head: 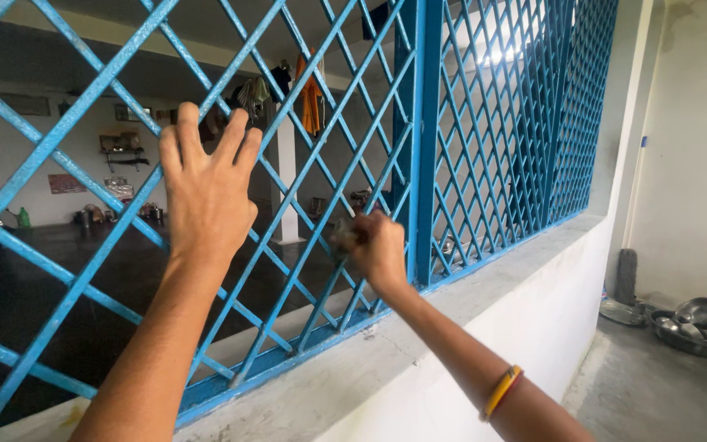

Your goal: The person scrubs a blue metal window grille with a cloth, repeatedly dipping it into a bucket of water and wringing it out. They wipe the grille and the adjacent white wall, moving along the length of the window.

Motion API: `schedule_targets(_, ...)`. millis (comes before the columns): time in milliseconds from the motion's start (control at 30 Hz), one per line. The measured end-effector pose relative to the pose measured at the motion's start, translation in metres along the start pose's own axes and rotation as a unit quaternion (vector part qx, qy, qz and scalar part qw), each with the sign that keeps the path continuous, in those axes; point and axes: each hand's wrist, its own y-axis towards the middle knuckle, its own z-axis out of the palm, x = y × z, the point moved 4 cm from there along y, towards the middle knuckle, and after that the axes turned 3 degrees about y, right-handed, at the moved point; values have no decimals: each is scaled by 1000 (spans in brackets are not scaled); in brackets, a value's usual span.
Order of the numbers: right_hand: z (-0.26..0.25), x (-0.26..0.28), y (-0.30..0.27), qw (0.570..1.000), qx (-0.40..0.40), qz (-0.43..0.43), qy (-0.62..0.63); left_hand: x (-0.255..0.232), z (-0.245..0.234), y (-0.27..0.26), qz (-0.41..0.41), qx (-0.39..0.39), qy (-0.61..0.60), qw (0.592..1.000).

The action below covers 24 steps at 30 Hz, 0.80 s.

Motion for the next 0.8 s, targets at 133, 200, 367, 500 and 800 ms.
schedule_targets(133, 16, 26, -17, 997, -31, -39, 59, 0, 2, 1, 1, 4, 11, 1000)
schedule_targets(200, 19, 27, -12, 996, -65, -24, 54, -1, 3, 0, 3, 0, 25, 1000)
schedule_targets(367, 9, 23, -36, 998, -38, -43, 37, 0, 4, -1, 1, -2, -12, 1000)
schedule_targets(500, 8, 32, -17, 999, -25, -42, 4, -2, 5, -4, -3, -22, 7, 1000)
schedule_targets(800, 18, 17, -47, 999, 38, -6, 1, 0, 9, -2, -6, -22, 20, 1000)
